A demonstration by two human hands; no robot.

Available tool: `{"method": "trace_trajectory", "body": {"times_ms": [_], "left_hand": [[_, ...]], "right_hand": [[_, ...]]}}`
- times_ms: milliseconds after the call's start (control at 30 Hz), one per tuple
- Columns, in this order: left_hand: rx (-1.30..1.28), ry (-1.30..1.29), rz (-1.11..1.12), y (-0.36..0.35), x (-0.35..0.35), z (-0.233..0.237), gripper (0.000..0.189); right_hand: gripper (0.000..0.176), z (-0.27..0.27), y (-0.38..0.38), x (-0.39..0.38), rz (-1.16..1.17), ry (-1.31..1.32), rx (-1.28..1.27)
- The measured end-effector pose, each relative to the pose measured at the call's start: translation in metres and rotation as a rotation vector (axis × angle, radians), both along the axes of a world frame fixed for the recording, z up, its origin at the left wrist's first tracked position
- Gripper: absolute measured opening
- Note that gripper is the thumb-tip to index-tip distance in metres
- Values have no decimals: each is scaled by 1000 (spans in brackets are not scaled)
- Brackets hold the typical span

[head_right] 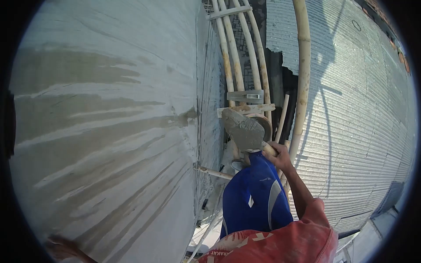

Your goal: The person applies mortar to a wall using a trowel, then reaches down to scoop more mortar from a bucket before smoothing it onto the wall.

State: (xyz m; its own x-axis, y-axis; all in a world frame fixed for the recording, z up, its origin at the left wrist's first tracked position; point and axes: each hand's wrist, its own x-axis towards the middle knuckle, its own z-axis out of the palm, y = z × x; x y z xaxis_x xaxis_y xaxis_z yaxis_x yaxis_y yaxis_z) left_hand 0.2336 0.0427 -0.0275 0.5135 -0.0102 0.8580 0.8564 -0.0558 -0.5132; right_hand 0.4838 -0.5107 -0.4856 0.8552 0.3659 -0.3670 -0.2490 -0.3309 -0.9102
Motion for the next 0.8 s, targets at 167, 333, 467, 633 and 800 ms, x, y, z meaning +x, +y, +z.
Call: {"method": "trace_trajectory", "body": {"times_ms": [167,333,467,633,800], "left_hand": [[-234,17,-88,-32,6,-16,48],[-257,-9,-146,-25,6,-30,52],[-265,-23,-190,-25,13,-33,50],[-213,-9,-171,-24,16,-34,49],[-188,-34,-181,-24,20,-35,45]], "right_hand": [[45,134,118,84,213,-326,425],[48,362,262,143,456,-399,944],[48,567,342,143,494,-631,1075],[48,771,426,122,184,-1088,955],[38,908,475,71,-231,-1417,703]]}}
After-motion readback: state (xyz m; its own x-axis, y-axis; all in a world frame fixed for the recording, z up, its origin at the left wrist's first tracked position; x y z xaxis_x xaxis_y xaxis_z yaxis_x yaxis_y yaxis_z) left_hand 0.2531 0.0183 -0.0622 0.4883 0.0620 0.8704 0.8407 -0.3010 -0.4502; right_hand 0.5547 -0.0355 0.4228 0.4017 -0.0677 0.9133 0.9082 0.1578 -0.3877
